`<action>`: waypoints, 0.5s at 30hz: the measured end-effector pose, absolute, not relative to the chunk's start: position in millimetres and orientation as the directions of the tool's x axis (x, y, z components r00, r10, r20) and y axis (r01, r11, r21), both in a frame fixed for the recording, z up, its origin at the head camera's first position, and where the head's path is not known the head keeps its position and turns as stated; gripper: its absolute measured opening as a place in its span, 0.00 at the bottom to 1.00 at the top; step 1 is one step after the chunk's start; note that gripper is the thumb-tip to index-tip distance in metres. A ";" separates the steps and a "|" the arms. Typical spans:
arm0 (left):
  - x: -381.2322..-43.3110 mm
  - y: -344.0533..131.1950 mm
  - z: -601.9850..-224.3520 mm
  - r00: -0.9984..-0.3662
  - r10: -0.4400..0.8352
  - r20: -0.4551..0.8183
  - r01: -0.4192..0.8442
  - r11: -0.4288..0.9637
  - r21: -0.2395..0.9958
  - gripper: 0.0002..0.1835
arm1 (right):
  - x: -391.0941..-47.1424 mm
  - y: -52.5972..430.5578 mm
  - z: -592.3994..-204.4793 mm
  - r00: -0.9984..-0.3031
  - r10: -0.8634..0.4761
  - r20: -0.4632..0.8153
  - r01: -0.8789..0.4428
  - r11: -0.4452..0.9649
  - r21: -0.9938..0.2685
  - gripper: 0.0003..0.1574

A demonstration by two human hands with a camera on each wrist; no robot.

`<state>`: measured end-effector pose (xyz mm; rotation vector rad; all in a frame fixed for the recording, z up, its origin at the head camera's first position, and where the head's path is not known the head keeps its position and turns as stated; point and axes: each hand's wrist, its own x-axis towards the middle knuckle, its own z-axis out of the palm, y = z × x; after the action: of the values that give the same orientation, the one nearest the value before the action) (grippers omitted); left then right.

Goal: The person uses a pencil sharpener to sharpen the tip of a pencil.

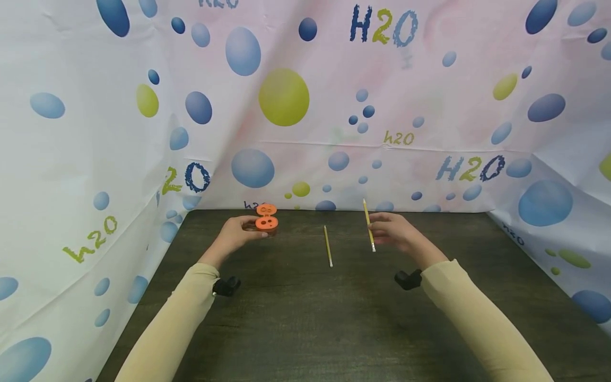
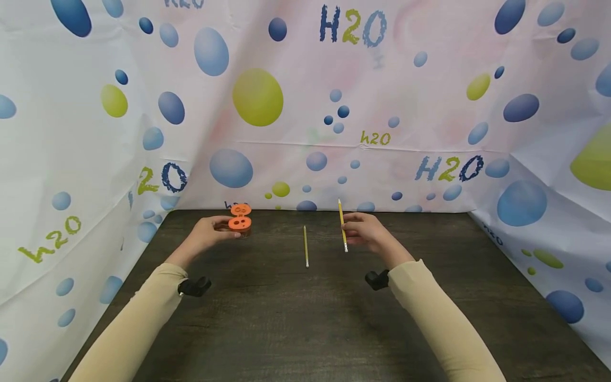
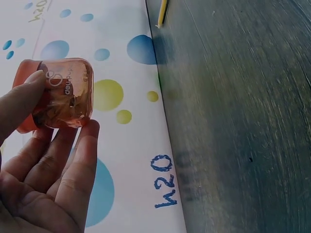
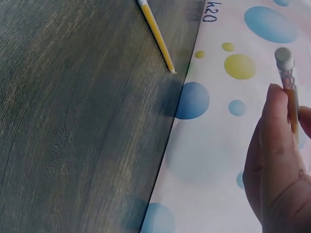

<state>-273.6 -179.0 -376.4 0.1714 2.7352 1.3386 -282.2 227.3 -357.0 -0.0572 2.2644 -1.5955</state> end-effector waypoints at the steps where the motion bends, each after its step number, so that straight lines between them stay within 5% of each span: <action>1: -272.9 -178.6 -375.9 -0.989 0.142 -0.032 0.062 0.608 0.791 0.32 | -281.5 227.9 -356.8 -0.930 -0.246 -0.272 0.175 0.352 -0.919 0.38; 15: -264.5 -174.1 -369.9 -0.988 0.151 -0.027 0.072 0.612 0.788 0.31 | -271.3 239.6 -351.9 -0.934 -0.246 -0.259 0.167 0.340 -0.926 0.39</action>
<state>-264.5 -174.1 -369.9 0.1895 2.7382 1.3325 -271.3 239.6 -351.9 -0.0693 2.2564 -1.6226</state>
